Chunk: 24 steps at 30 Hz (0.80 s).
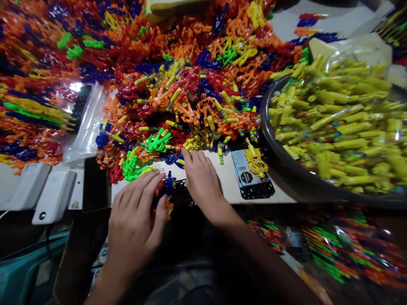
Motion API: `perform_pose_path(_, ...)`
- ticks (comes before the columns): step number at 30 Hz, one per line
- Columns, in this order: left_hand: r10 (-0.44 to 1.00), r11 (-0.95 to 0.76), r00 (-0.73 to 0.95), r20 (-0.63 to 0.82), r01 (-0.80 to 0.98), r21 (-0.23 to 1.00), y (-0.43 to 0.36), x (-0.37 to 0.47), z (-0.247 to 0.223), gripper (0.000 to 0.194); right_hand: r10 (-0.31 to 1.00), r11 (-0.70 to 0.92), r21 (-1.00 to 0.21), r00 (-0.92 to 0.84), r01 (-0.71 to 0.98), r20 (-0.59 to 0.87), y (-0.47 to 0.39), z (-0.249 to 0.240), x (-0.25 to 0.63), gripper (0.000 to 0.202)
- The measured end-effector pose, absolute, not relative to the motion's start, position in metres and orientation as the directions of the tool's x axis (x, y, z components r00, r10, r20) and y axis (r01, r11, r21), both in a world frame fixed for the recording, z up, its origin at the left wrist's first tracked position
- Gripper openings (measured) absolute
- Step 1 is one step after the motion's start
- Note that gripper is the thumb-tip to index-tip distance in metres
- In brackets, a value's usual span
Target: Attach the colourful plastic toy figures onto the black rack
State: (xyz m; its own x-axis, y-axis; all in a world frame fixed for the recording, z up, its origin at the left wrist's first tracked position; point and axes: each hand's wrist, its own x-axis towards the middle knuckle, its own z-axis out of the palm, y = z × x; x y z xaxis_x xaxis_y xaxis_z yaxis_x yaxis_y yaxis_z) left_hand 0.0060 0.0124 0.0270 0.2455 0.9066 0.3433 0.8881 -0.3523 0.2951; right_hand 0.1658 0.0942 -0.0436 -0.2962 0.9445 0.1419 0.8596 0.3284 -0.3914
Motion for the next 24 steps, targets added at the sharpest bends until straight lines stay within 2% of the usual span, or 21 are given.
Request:
perform_pose_path(3,0.929,-0.29,0.179,0.325,0.896,0.336,0.015,0.008,0.03,0.037,0.962,0.263,-0.535,-0.258,0.803,0.086,0.094,-0.04,0.174,0.05)
perform_pose_path(8,0.955,-0.174,0.07,0.288,0.918,0.357,0.02,0.016,0.033,0.028,0.98,0.116,-0.782,-0.201,0.613,-0.012,0.07,-0.031,0.196,0.011)
perform_pose_path(11,0.959,-0.16,0.061,0.275,0.923,0.35,0.02,0.019,0.034,0.027,0.977,0.026,-0.857,-0.196,0.514,-0.088,0.05,-0.036,0.195,0.014)
perform_pose_path(13,0.963,-0.151,0.055,0.264,0.92,0.362,0.018,0.019,0.035,0.028,0.974,-0.022,-0.871,-0.185,0.491,-0.128,0.037,-0.044,0.186,0.022)
perform_pose_path(15,0.968,-0.154,0.051,0.248,0.896,0.417,0.016,0.016,0.037,0.031,0.982,0.002,-0.869,-0.164,0.496,-0.091,0.026,-0.054,0.175,0.035)
perform_pose_path(20,0.969,-0.193,0.065,0.24,0.805,0.561,0.012,0.005,0.038,0.035,0.959,0.283,-0.774,-0.152,0.566,0.239,0.013,-0.071,0.159,0.061)
perform_pose_path(24,0.953,-0.244,0.085,0.289,0.783,0.573,0.011,0.002,0.03,0.036,0.914,0.4,-0.654,-0.227,0.642,0.336,0.012,-0.072,0.161,0.076)
